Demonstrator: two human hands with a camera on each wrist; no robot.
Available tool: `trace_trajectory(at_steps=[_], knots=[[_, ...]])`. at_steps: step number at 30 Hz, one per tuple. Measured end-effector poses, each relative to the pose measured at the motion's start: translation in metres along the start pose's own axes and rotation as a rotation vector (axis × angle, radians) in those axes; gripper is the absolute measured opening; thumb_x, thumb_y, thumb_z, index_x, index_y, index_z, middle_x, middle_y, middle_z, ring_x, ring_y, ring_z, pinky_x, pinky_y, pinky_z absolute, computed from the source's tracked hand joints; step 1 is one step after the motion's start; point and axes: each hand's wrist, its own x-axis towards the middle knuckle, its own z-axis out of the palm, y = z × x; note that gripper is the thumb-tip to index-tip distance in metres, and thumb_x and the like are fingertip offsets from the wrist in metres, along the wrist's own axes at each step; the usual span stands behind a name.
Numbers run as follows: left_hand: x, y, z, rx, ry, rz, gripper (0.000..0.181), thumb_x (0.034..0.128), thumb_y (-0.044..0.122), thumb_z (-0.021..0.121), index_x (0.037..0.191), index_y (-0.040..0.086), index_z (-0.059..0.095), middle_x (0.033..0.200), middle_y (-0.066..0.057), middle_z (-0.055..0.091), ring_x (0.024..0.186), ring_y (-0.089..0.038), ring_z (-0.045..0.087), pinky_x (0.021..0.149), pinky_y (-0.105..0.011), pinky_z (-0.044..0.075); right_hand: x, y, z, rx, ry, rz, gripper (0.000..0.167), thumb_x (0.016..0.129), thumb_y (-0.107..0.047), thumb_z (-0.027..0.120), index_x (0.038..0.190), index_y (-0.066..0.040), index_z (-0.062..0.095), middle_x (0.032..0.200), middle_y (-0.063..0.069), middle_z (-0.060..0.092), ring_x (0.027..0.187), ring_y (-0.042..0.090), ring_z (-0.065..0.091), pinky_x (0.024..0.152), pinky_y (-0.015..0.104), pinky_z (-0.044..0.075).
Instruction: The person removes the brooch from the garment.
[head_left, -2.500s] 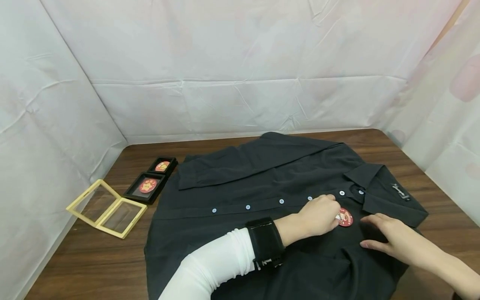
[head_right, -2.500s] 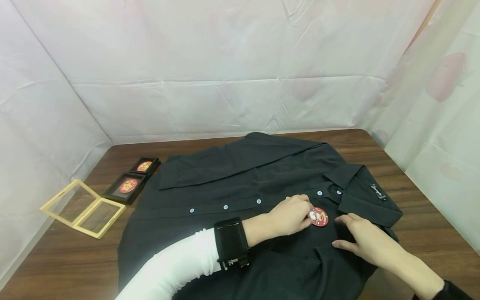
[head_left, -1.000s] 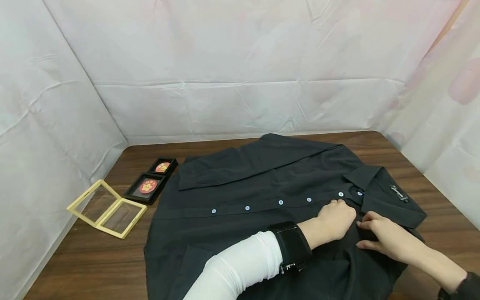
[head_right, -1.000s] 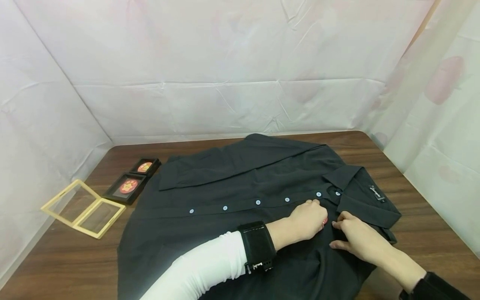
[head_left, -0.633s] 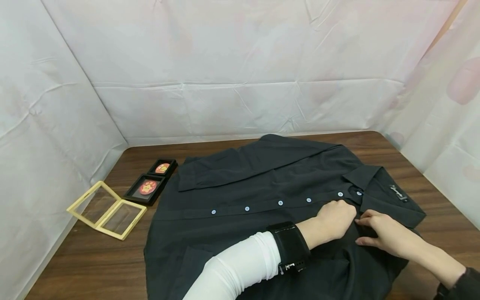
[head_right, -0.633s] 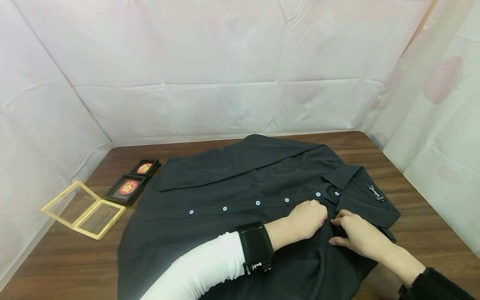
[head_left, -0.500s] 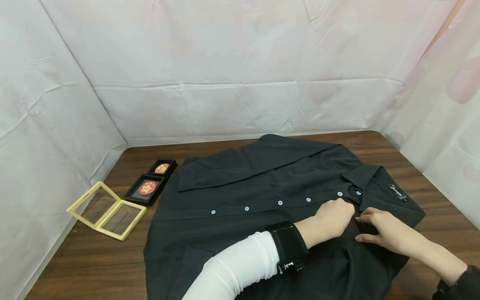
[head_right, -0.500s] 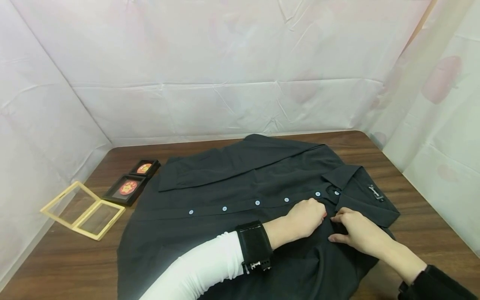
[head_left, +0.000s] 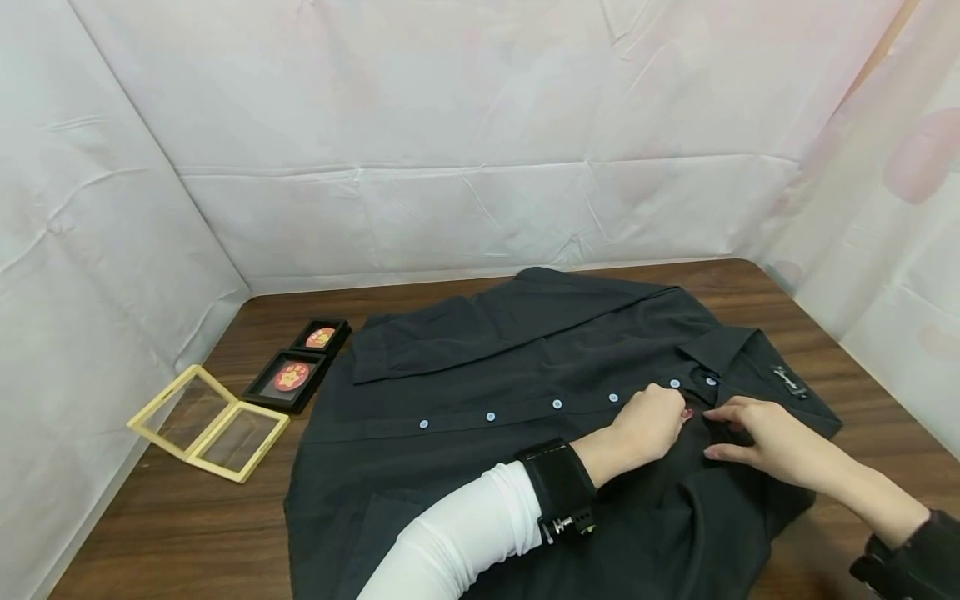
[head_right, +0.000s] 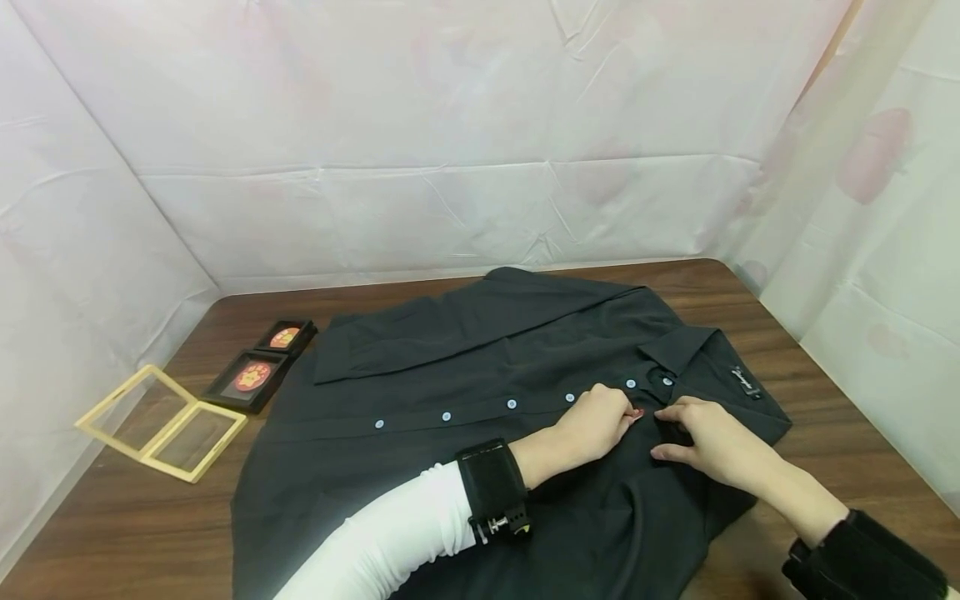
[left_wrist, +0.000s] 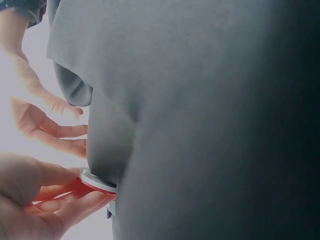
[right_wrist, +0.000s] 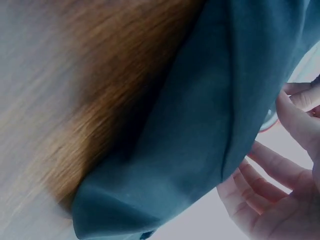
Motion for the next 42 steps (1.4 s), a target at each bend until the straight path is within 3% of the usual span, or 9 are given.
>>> trace_trajectory(at_steps=[6,14,25,35,42], knots=[[0.000,-0.005,0.000,-0.111,0.027,-0.057,0.019,0.0867,0.021,0.057,0.072,0.022,0.069,0.067,0.011,0.061,0.052,0.000,0.050,0.046,-0.016,0.037,0.005,-0.001,0.000,-0.001,0.041,0.023,0.037,0.069,-0.023,0.074,0.094,0.003,0.065,0.085,0.004,0.061,0.070,0.017,0.058,0.060,0.028,0.047],[-0.002,-0.009,-0.001,-0.264,0.023,-0.156,0.013,0.0839,0.016,0.061,0.088,0.021,0.072,0.082,0.015,0.064,0.069,0.003,0.055,0.055,-0.013,0.040,0.013,-0.003,0.000,0.030,0.133,0.057,0.029,0.070,-0.017,0.074,0.092,-0.001,0.066,0.082,0.003,0.063,0.066,0.011,0.057,0.055,0.025,0.045],[-0.004,-0.017,-0.001,-0.386,0.141,-0.185,0.011,0.0810,0.013,0.063,0.082,0.019,0.073,0.077,0.014,0.065,0.071,0.004,0.055,0.059,-0.009,0.039,0.021,-0.004,-0.002,0.163,0.107,0.140,0.036,0.076,-0.022,0.069,0.100,0.004,0.063,0.083,0.008,0.064,0.064,0.011,0.059,0.055,0.023,0.046],[-0.004,-0.026,-0.001,-0.547,0.167,-0.247,0.010,0.0806,0.011,0.065,0.082,0.016,0.073,0.075,0.012,0.065,0.068,0.005,0.052,0.057,-0.007,0.037,0.028,-0.006,0.001,0.242,0.146,0.168,0.036,0.077,-0.021,0.069,0.103,0.004,0.062,0.090,0.014,0.063,0.075,0.024,0.062,0.060,0.022,0.049],[-0.002,-0.029,0.001,-0.628,0.172,-0.294,0.008,0.0804,0.011,0.065,0.081,0.014,0.073,0.071,0.010,0.064,0.060,0.004,0.050,0.053,-0.009,0.037,0.033,-0.002,0.005,0.305,0.113,0.195,0.039,0.079,-0.024,0.067,0.106,0.003,0.061,0.093,0.015,0.062,0.080,0.026,0.061,0.062,0.023,0.050]])
